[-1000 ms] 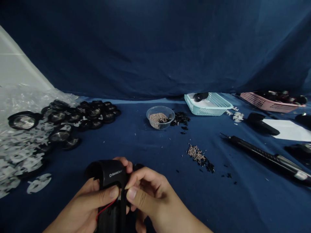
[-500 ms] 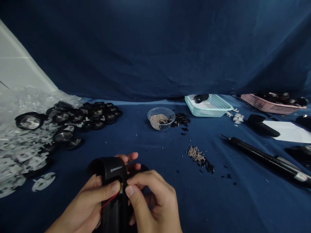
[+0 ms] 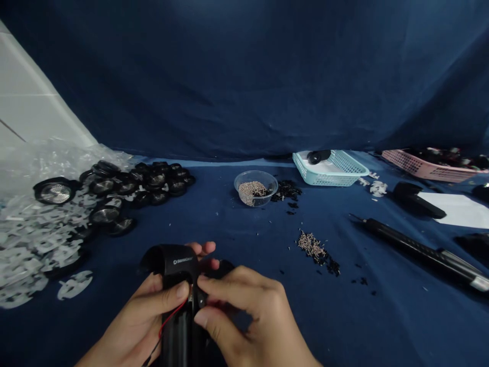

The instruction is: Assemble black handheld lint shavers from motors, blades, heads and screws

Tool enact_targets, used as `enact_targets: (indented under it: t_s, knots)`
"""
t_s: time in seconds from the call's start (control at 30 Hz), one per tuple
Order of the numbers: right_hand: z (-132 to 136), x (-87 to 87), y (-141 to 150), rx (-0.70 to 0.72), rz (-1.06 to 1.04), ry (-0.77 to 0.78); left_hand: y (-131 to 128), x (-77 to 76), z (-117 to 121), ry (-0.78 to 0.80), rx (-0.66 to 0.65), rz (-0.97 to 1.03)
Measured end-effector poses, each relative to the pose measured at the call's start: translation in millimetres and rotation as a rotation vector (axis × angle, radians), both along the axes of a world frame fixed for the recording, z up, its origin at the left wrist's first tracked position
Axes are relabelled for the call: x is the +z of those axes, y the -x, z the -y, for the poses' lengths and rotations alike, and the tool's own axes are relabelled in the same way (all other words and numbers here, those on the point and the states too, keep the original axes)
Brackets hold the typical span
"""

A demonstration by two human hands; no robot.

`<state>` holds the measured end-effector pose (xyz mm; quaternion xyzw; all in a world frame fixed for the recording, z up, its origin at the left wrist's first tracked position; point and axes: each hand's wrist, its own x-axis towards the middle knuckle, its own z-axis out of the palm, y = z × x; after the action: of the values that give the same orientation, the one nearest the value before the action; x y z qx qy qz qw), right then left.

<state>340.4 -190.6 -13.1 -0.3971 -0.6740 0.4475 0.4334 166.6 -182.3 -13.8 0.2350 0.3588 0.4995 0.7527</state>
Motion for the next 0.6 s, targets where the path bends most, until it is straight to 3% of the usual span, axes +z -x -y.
enact_targets:
  t_s: [0.13, 0.3, 0.4, 0.6]
  knots:
    - [-4, 3.3, -3, 0.031, -0.143, 0.144, 0, -0.7, 1, 0.010, -0.031, 0.052]
    - [-5, -11.9, 3, 0.138, -0.467, 0.405, -1, -1.8, 0, 0.034, -0.044, 0.105]
    - [-5, -23.8, 12, 0.195, -0.637, 0.442, -1, -4.2, 1, 0.055, -0.034, 0.121]
    - [0, -38.7, 23, 0.155, -0.717, 0.405, 2, -10.9, 2, 0.107, 0.000, 0.176]
